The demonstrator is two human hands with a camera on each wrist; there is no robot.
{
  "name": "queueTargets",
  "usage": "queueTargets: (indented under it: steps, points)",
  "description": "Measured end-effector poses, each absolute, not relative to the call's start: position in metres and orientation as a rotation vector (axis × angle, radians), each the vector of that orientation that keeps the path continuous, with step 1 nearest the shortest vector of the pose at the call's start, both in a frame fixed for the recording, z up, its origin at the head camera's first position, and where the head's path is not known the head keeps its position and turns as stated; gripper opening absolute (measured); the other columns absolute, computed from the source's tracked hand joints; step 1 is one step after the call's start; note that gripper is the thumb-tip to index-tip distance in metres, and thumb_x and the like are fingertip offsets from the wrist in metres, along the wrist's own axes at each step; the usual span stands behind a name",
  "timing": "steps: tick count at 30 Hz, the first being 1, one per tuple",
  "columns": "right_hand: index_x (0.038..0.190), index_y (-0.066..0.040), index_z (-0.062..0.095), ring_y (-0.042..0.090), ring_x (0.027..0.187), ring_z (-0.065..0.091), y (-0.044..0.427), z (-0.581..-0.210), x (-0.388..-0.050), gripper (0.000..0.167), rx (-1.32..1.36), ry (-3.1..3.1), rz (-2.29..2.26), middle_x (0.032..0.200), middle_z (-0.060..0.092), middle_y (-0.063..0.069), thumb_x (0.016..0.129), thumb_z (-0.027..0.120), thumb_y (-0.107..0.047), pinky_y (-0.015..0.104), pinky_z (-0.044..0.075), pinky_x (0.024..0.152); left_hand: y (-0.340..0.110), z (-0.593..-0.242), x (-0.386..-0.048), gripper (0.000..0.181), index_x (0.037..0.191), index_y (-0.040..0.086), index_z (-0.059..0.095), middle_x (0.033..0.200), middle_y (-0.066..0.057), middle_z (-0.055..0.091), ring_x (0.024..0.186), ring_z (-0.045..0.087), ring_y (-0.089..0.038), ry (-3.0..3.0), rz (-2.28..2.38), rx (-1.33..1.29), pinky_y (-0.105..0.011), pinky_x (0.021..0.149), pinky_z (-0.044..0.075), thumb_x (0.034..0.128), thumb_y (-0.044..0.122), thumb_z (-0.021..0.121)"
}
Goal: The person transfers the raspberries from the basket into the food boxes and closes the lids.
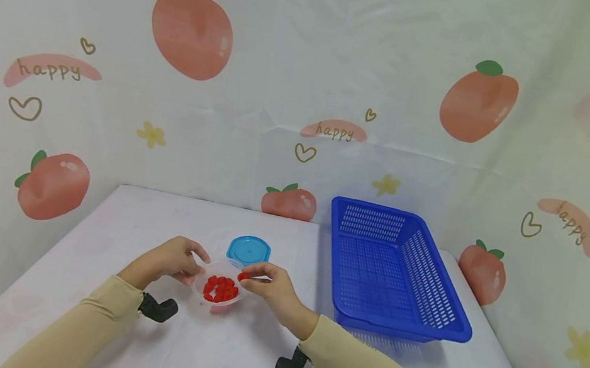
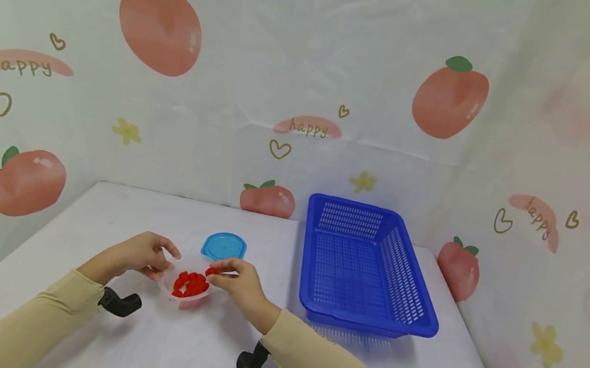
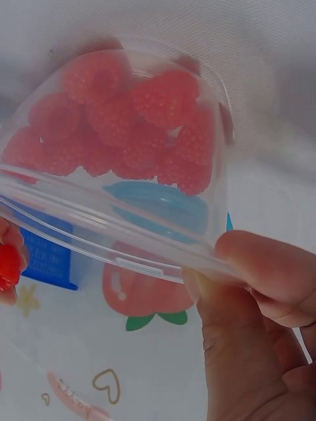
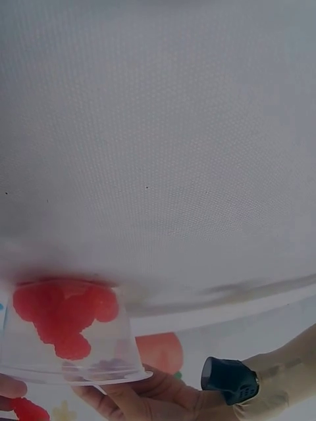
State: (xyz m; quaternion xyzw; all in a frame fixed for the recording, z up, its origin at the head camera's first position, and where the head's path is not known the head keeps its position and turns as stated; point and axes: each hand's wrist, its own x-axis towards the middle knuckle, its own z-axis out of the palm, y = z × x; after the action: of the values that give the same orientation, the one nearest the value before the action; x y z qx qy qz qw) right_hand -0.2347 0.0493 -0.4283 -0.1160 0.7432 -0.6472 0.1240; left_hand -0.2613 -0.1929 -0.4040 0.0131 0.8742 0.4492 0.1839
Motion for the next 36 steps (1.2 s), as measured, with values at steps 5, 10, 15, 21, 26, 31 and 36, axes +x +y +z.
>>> queueTargets:
  steps: [5, 10, 15, 21, 26, 31, 36]
  points:
    - [0.110, 0.001, 0.065, 0.016, 0.092, 0.066, 0.0488, -0.4285, -0.2343, 0.024, -0.338, 2.171, -1.883, 0.107, 0.066, 0.011, 0.087, 0.069, -0.007, 0.033, 0.056, 0.088, -0.1936, -0.4063, -0.2622, 0.031, 0.114, -0.003, 0.063, 0.071, -0.010, 0.059, 0.053, 0.059, -0.015, 2.463, 1.272, 0.035, -0.026, 0.058, 0.057, 0.0864, 0.009, 0.070]
    - [0.113, 0.007, 0.063, 0.014, 0.090, 0.065, 0.0481, -0.4292, -0.2354, 0.030, -0.330, 2.176, -1.882, 0.113, 0.063, 0.021, 0.087, 0.070, -0.006, 0.032, 0.056, 0.087, -0.1938, -0.4076, -0.2628, 0.031, 0.114, -0.003, 0.063, 0.068, -0.009, 0.059, 0.053, 0.059, -0.015, 2.454, 1.286, 0.033, -0.026, 0.058, 0.057, 0.0862, 0.008, 0.071]
    - [0.114, 0.007, 0.062, 0.013, 0.089, 0.064, 0.0477, -0.4285, -0.2351, 0.030, -0.323, 2.177, -1.883, 0.116, 0.061, 0.024, 0.087, 0.069, -0.005, 0.032, 0.056, 0.087, -0.1934, -0.4072, -0.2626, 0.031, 0.114, -0.003, 0.063, 0.067, -0.009, 0.059, 0.052, 0.058, -0.014, 2.456, 1.285, 0.031, -0.025, 0.058, 0.057, 0.0862, 0.008, 0.071]
    - [0.115, 0.006, 0.062, 0.013, 0.090, 0.064, 0.0484, -0.4277, -0.2340, 0.030, -0.329, 2.172, -1.882, 0.116, 0.061, 0.023, 0.088, 0.068, -0.006, 0.033, 0.056, 0.088, -0.1925, -0.4060, -0.2612, 0.031, 0.114, -0.003, 0.063, 0.069, -0.010, 0.058, 0.052, 0.059, -0.014, 2.464, 1.280, 0.015, -0.025, 0.058, 0.056, 0.0863, 0.008, 0.071]
    - [0.115, 0.005, 0.062, 0.013, 0.092, 0.063, 0.0493, -0.4276, -0.2333, 0.030, -0.339, 2.175, -1.873, 0.117, 0.061, 0.022, 0.088, 0.068, -0.006, 0.033, 0.056, 0.088, -0.1925, -0.4057, -0.2616, 0.031, 0.114, -0.003, 0.063, 0.069, -0.009, 0.059, 0.052, 0.059, -0.014, 2.460, 1.280, 0.019, -0.025, 0.058, 0.056, 0.0864, 0.009, 0.071]
    - [0.115, 0.006, 0.062, 0.013, 0.092, 0.064, 0.0493, -0.4277, -0.2341, 0.030, -0.337, 2.170, -1.878, 0.116, 0.061, 0.022, 0.088, 0.069, -0.006, 0.033, 0.056, 0.088, -0.1924, -0.4056, -0.2615, 0.032, 0.115, -0.003, 0.063, 0.068, -0.009, 0.059, 0.052, 0.058, -0.014, 2.462, 1.275, 0.018, -0.025, 0.058, 0.056, 0.0865, 0.009, 0.071]
    - [0.116, 0.006, 0.062, 0.014, 0.092, 0.064, 0.0496, -0.4263, -0.2346, 0.031, -0.329, 2.162, -1.874, 0.116, 0.061, 0.022, 0.088, 0.068, -0.007, 0.033, 0.056, 0.089, -0.1924, -0.4053, -0.2603, 0.032, 0.115, -0.003, 0.063, 0.068, -0.009, 0.059, 0.052, 0.058, -0.014, 2.466, 1.280, 0.015, -0.025, 0.058, 0.056, 0.0866, 0.009, 0.070]
